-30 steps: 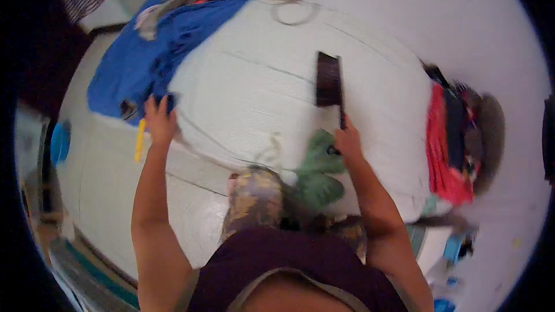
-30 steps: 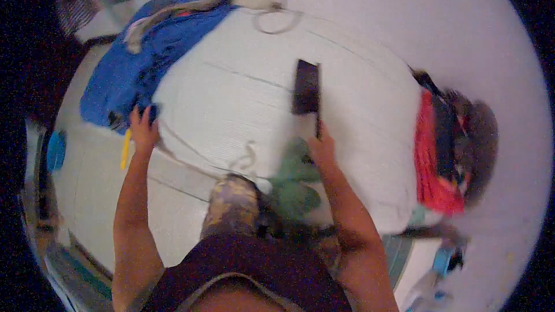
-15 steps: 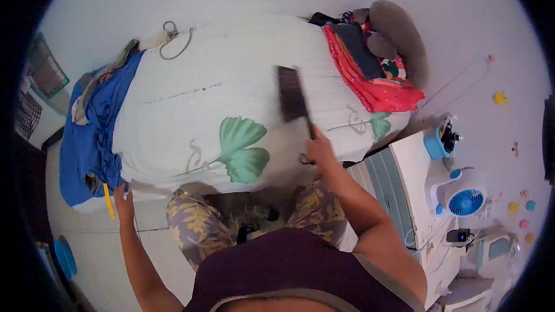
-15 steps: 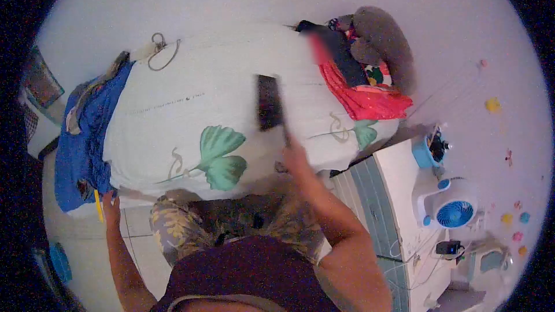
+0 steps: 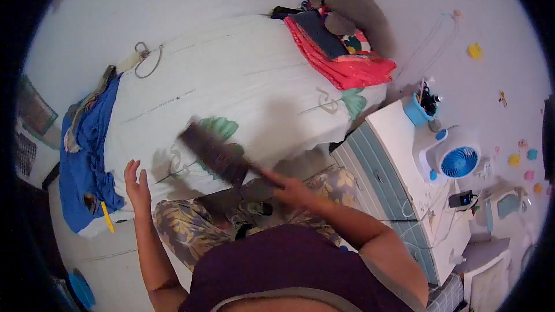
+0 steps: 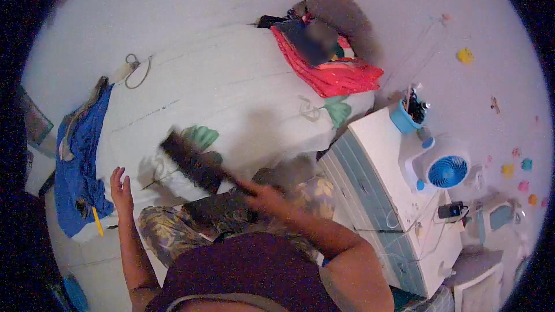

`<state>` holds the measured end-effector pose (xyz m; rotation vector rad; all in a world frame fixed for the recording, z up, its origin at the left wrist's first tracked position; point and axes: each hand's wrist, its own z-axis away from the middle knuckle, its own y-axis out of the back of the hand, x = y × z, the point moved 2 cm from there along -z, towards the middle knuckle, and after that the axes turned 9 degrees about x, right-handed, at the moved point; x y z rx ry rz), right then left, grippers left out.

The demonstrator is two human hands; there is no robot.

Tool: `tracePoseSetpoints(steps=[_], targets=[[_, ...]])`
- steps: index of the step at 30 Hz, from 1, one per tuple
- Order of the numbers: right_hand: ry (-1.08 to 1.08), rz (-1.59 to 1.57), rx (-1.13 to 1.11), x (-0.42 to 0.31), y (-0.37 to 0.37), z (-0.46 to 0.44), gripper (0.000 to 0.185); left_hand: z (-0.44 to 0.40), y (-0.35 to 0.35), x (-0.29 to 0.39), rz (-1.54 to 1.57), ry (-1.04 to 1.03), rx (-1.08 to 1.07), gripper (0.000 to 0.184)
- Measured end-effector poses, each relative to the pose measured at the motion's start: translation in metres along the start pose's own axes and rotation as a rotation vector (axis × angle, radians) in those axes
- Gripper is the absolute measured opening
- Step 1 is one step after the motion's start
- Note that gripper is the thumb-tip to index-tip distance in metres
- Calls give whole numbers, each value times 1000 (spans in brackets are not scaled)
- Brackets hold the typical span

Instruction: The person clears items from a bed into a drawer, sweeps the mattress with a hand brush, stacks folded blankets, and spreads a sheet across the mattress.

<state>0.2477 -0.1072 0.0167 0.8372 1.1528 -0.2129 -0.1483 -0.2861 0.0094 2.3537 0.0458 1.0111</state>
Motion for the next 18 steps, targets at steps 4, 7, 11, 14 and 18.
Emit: tracePoseSetpoints(steps=[4, 7, 11, 14, 18], targets=[[-79, 279, 458, 68, 96, 15, 56, -2, -16, 39, 2, -46, -58, 29], [-441, 723, 678, 94, 160, 42, 62, 6, -29, 52, 35, 0, -122, 29], [-331, 726, 902, 83, 177, 66, 62, 31, -54, 85, 258, -16, -223, 33], [-73, 244, 851, 98, 127, 38, 56, 61, -94, 114, 435, 184, -472, 33], [-146, -214, 348, -5, 36, 17, 53, 104, -129, 197, 908, 655, -714, 60]])
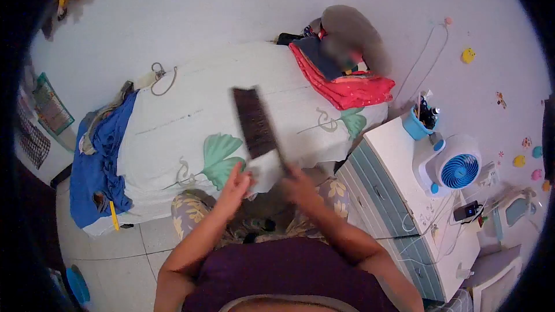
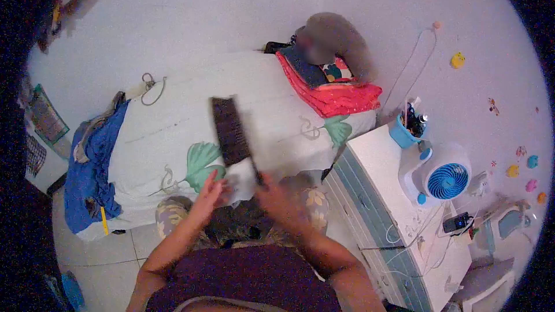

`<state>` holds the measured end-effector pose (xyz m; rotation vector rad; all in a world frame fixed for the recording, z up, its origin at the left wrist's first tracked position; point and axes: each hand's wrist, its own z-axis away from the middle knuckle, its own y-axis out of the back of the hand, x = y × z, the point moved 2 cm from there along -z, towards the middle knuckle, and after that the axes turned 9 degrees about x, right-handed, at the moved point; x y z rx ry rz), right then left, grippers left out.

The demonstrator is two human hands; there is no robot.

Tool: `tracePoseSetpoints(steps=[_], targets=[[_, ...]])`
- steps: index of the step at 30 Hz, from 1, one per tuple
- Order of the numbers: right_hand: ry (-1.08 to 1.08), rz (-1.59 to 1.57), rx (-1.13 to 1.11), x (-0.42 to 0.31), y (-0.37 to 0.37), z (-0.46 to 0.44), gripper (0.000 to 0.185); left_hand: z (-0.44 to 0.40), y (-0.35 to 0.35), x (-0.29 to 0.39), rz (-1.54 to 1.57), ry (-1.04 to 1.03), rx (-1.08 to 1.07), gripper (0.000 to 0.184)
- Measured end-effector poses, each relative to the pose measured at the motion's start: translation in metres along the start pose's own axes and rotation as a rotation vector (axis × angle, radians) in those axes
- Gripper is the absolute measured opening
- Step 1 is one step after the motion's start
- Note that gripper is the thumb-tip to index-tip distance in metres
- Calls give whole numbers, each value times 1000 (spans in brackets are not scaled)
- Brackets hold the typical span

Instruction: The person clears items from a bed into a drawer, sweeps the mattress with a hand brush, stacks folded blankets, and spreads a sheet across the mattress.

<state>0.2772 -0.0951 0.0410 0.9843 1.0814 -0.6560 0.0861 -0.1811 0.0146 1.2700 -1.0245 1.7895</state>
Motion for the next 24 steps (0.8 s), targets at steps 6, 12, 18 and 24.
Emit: tracePoseSetpoints(steps=[6, 12, 18, 24], targets=[[546, -23, -364, 22, -85, 7, 49, -14, 17, -14, 406, 9, 447, 46], [22, -22, -627, 78, -54, -38, 45, -48, 187, 24, -33, -108, 763, 27], [26, -44, -515, 67, -28, -84, 43, -94, 385, 32, -1374, -266, 1090, 67], [-12, -360, -319, 63, -15, -149, 39, -199, 177, 88, -564, -73, 613, 65]])
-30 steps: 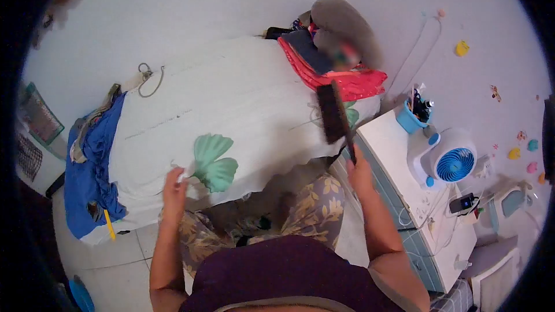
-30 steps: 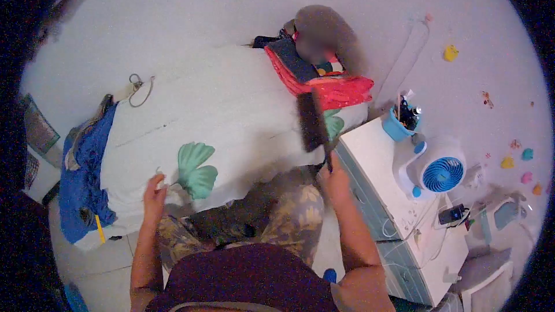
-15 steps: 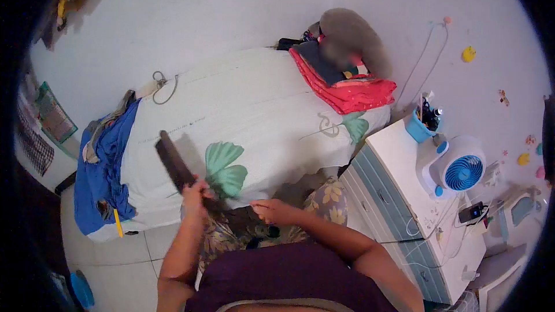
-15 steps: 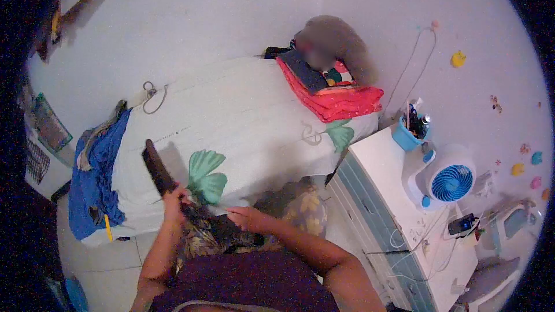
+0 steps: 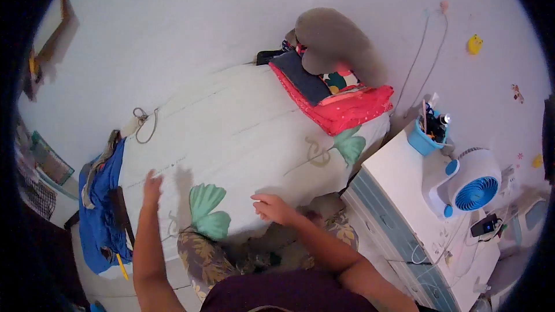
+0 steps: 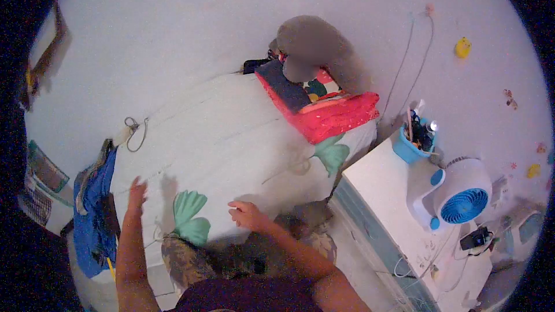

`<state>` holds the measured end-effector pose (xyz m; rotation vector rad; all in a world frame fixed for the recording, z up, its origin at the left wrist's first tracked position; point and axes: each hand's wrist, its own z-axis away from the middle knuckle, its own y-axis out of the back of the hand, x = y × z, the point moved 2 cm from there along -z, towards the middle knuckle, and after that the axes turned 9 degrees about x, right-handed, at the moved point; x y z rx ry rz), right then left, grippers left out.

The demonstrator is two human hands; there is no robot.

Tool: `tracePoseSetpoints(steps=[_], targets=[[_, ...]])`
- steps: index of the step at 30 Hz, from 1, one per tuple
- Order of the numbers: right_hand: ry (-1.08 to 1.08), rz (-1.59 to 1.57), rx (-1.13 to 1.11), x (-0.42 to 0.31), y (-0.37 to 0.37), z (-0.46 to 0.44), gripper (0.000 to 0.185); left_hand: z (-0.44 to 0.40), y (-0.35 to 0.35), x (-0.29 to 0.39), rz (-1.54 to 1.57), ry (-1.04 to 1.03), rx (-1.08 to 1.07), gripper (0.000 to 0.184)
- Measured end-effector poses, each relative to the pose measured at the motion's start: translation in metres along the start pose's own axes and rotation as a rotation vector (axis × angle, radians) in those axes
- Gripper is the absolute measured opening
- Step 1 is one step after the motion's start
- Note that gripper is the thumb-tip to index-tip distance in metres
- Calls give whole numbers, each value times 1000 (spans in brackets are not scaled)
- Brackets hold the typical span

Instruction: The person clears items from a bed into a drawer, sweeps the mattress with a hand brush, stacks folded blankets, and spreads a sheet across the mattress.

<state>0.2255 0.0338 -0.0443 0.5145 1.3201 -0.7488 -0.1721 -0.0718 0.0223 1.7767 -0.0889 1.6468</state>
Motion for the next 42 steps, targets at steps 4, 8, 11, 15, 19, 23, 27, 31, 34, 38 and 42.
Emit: tracePoseSetpoints(steps=[4, 8, 11, 15, 19, 23, 27, 31, 34, 38, 42], targets=[[-70, -88, 27, 14, 19, -16, 35, 36, -185, 105, 231, 56, -546, 54], [269, 196, 122, 10, 30, -31, 34, 97, -336, 202, 452, 204, -931, 46], [448, 236, 188, 24, 39, -43, 32, 123, -416, 257, 582, 219, -1068, 43], [147, 256, -15, -17, 58, -33, 33, 132, -487, 299, 601, 226, -843, 51], [171, 259, -9, -23, 71, -33, 33, 131, -513, 329, 508, 125, -652, 65], [147, 204, -10, -23, 80, -34, 34, 134, -528, 355, 530, 360, -737, 62], [434, 250, 32, 21, 71, -58, 32, 70, -598, 326, 692, 322, -566, 73], [368, 86, 106, 6, 87, -50, 29, 71, -590, 320, 751, 411, -686, 76], [206, 168, 59, -21, 99, -38, 29, 52, -610, 320, 587, 518, -908, 62], [419, 292, 39, 23, 83, -58, 33, 48, -618, 330, 431, 260, -654, 40], [224, 82, 141, -8, 94, -43, 29, 26, -579, 338, 618, 69, -608, 35]])
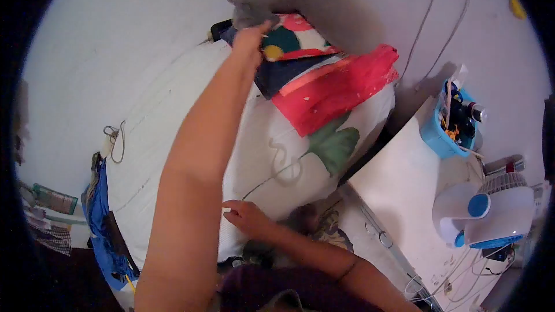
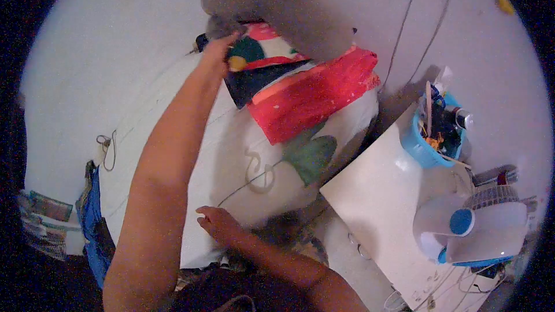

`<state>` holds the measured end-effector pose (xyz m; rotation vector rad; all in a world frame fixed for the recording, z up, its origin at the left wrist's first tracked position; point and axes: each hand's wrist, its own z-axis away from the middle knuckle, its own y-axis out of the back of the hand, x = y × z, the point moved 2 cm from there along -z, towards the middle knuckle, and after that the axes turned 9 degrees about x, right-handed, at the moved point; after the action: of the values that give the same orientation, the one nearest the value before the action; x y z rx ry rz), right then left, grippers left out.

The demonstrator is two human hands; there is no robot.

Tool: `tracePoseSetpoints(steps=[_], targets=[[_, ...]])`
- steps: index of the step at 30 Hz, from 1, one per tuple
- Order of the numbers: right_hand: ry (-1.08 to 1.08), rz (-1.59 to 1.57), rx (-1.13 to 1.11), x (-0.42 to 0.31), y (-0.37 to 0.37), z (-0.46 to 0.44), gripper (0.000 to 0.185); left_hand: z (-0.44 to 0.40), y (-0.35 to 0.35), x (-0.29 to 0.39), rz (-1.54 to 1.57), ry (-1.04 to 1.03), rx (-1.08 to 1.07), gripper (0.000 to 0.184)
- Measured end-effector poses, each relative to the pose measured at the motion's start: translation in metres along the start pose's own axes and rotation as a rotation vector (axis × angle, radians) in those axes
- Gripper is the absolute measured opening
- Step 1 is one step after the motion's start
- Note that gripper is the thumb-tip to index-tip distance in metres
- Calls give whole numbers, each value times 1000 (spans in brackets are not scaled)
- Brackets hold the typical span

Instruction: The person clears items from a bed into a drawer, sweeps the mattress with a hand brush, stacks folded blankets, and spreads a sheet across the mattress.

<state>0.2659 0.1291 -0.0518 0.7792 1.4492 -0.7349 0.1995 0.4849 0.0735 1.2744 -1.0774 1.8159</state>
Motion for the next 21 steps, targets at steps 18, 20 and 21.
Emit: tracePoseSetpoints(steps=[18, 20, 21], targets=[[36, 3, -84, 13, -19, -8, 25, 41, 37, -58, 470, 285, -226, 51], [26, 22, -91, 17, -20, -8, 25, 45, 30, -54, 438, 321, -243, 55], [37, 30, -89, 27, -26, -10, 25, 45, 30, -53, 421, 338, -250, 57]])
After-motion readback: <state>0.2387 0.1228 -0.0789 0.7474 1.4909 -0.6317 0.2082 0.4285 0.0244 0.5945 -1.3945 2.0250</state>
